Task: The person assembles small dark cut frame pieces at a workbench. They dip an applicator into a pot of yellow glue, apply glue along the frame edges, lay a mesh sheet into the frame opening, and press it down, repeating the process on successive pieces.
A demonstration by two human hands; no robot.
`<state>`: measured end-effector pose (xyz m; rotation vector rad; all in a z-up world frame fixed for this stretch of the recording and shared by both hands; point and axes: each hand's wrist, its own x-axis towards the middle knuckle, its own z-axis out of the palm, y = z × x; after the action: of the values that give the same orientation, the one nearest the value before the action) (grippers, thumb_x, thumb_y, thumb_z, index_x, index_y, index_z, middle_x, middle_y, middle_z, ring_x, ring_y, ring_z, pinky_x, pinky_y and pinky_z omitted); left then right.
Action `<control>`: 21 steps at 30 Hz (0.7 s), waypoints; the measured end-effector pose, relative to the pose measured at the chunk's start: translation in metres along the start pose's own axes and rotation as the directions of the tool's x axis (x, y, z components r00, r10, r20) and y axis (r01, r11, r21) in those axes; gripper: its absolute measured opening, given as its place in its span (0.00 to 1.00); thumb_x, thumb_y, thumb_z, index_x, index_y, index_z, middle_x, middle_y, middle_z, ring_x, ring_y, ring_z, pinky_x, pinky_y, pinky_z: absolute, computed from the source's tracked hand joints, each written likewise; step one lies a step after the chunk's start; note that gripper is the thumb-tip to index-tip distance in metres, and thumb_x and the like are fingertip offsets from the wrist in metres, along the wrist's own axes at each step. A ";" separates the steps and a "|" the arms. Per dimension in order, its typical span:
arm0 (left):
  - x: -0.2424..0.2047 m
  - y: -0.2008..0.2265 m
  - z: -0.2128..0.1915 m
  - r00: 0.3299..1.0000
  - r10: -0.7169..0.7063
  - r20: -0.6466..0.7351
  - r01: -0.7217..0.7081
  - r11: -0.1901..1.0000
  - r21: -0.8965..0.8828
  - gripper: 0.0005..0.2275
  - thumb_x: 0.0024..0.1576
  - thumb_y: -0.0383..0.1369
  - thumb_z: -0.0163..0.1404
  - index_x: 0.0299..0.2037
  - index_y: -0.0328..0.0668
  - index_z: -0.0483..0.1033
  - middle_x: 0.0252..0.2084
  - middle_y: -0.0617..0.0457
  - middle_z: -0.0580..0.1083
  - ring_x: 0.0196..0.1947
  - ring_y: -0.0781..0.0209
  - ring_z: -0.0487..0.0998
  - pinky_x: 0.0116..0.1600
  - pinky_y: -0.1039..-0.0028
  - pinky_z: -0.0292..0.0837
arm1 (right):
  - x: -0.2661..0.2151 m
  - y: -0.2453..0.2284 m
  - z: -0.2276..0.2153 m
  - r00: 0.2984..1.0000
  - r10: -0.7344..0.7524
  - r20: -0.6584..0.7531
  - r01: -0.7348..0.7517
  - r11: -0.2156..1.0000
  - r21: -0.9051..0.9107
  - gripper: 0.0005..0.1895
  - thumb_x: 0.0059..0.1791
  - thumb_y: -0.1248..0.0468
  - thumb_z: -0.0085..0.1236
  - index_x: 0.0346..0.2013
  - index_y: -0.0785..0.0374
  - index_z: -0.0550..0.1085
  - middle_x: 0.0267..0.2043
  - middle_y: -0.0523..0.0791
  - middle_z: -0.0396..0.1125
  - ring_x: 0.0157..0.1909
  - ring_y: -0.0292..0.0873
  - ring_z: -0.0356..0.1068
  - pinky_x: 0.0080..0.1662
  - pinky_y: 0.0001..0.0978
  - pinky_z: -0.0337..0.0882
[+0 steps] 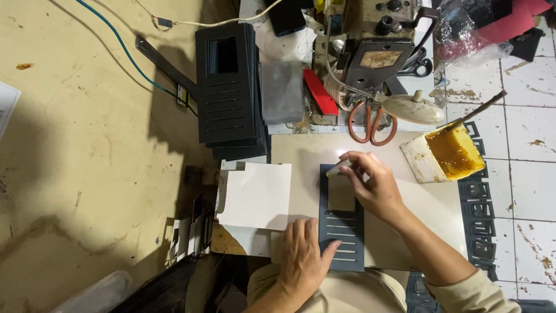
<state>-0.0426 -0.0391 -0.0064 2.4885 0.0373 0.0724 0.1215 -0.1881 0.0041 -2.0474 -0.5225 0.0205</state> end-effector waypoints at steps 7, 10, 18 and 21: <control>-0.002 -0.001 0.001 1.000 0.006 -0.018 -0.007 1.000 -0.010 0.27 0.51 0.42 0.64 0.50 0.32 0.66 0.45 0.41 0.67 0.45 0.42 0.68 0.53 0.56 0.64 | 0.003 0.012 0.015 0.999 0.050 -0.012 -0.051 0.996 -0.070 0.13 0.50 0.69 0.62 0.49 0.61 0.76 0.31 0.45 0.66 0.27 0.40 0.62 0.32 0.33 0.65; -0.003 -0.001 0.003 1.000 0.005 -0.030 -0.006 1.000 -0.024 0.26 0.51 0.41 0.64 0.50 0.32 0.66 0.45 0.41 0.67 0.46 0.42 0.68 0.54 0.56 0.64 | 0.002 0.013 0.016 0.998 0.067 -0.002 -0.067 0.995 -0.070 0.13 0.50 0.69 0.62 0.49 0.60 0.76 0.31 0.46 0.66 0.27 0.40 0.64 0.33 0.33 0.67; -0.005 -0.003 0.008 1.000 -0.007 -0.021 0.007 1.000 -0.027 0.26 0.51 0.40 0.64 0.51 0.32 0.66 0.44 0.41 0.67 0.45 0.42 0.68 0.54 0.57 0.65 | -0.017 0.018 0.013 0.996 -0.065 0.063 0.072 0.991 -0.111 0.19 0.45 0.76 0.55 0.50 0.62 0.74 0.39 0.46 0.72 0.41 0.48 0.72 0.42 0.35 0.72; -0.004 0.000 0.007 0.999 -0.031 -0.021 0.031 0.999 -0.014 0.26 0.51 0.40 0.64 0.51 0.32 0.67 0.44 0.41 0.67 0.45 0.42 0.68 0.53 0.57 0.65 | -0.027 0.015 0.012 0.985 -0.140 0.096 0.152 0.981 -0.124 0.17 0.46 0.73 0.59 0.49 0.64 0.74 0.41 0.49 0.72 0.44 0.52 0.71 0.44 0.38 0.71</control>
<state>-0.0464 -0.0436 -0.0117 2.4728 0.0838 0.0860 0.0998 -0.1947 -0.0195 -2.1376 -0.7450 -0.0126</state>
